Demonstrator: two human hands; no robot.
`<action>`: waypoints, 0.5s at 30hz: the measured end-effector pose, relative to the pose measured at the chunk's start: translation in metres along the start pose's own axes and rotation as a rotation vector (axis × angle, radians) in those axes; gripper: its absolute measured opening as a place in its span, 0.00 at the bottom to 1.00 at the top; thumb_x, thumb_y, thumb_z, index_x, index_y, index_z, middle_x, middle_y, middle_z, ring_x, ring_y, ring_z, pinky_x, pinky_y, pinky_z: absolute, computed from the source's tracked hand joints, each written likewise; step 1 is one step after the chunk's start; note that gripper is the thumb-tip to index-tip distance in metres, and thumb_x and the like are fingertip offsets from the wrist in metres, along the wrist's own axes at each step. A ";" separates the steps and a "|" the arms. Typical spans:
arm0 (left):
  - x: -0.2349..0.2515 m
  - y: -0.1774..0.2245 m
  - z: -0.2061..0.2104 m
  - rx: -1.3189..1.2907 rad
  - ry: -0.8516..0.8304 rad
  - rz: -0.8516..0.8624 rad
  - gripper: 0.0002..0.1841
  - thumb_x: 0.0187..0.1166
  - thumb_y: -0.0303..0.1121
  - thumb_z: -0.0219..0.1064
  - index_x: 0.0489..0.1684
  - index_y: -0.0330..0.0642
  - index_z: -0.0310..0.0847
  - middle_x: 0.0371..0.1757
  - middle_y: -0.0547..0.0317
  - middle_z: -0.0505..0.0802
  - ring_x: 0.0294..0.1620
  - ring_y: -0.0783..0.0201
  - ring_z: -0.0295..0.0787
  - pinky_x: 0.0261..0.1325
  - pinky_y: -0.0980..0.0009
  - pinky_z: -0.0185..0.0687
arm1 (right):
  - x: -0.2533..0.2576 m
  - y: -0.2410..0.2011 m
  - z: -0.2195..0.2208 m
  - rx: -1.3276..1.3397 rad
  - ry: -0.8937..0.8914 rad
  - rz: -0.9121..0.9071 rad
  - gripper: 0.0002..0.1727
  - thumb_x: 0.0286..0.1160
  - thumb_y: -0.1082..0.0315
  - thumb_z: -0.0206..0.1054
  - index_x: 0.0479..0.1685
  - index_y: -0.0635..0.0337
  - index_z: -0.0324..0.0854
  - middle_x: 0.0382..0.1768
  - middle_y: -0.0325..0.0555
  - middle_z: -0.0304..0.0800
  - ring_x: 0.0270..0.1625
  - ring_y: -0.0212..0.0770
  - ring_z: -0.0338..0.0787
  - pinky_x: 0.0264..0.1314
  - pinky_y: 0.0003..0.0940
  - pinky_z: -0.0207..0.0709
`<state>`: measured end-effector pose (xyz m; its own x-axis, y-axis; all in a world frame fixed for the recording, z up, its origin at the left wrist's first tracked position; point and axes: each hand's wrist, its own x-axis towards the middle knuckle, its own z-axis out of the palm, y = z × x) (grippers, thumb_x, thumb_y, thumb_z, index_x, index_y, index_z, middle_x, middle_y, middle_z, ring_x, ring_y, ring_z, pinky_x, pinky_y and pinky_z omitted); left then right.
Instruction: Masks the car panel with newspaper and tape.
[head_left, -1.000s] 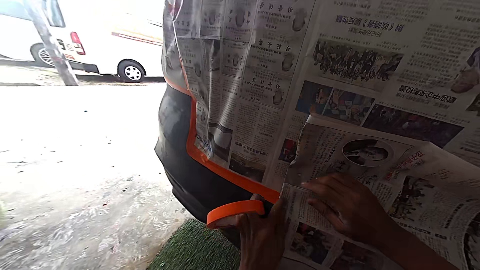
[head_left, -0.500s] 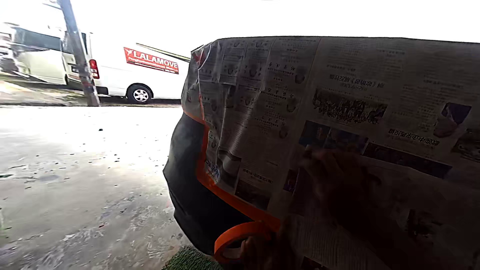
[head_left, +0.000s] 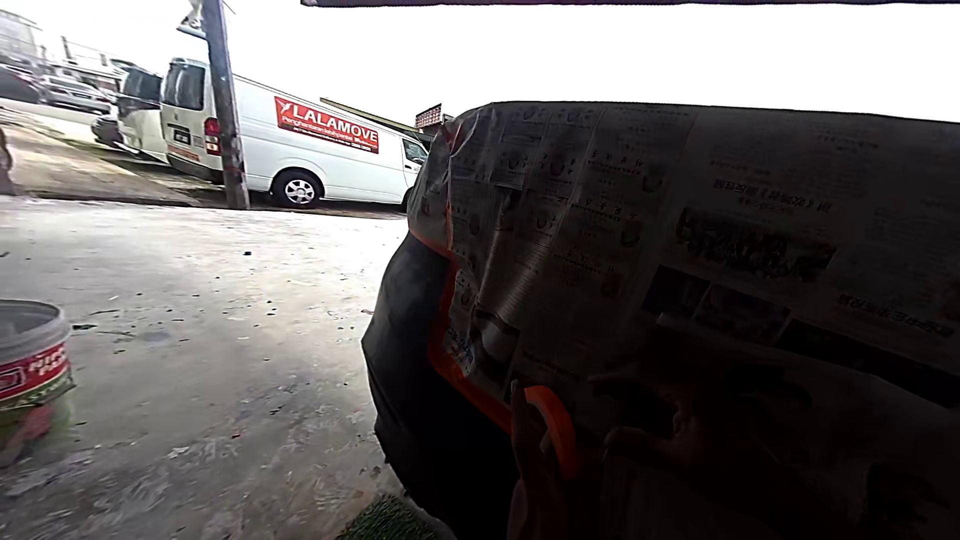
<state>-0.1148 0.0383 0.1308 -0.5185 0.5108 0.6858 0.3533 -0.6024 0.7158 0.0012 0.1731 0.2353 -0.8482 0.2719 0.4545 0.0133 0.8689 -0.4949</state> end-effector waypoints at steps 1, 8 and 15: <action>0.004 0.004 -0.001 -0.001 -0.029 -0.008 0.54 0.77 0.19 0.65 0.88 0.24 0.12 0.58 0.45 0.91 0.51 0.68 0.94 0.52 0.66 0.94 | 0.000 0.000 0.003 -0.014 0.002 -0.019 0.36 0.69 0.32 0.70 0.73 0.41 0.84 0.68 0.28 0.87 0.78 0.32 0.76 0.82 0.51 0.65; 0.023 -0.002 0.004 0.127 -0.160 0.044 0.53 0.81 0.35 0.67 0.92 0.29 0.19 0.45 0.58 0.94 0.38 0.70 0.93 0.39 0.65 0.94 | 0.005 0.003 0.013 0.231 0.125 -0.091 0.08 0.77 0.55 0.74 0.45 0.47 0.91 0.56 0.36 0.88 0.63 0.33 0.85 0.66 0.28 0.81; 0.019 0.009 -0.026 0.382 -0.159 -0.072 0.25 0.88 0.41 0.58 0.80 0.40 0.71 0.26 0.64 0.91 0.19 0.67 0.84 0.23 0.65 0.84 | 0.003 -0.013 0.016 0.140 0.308 0.036 0.04 0.89 0.59 0.58 0.49 0.43 0.76 0.44 0.33 0.84 0.44 0.31 0.85 0.44 0.22 0.80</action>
<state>-0.1415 0.0265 0.1469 -0.4365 0.6495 0.6225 0.5995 -0.3060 0.7396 -0.0099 0.1561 0.2309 -0.6485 0.4320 0.6267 -0.0505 0.7971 -0.6017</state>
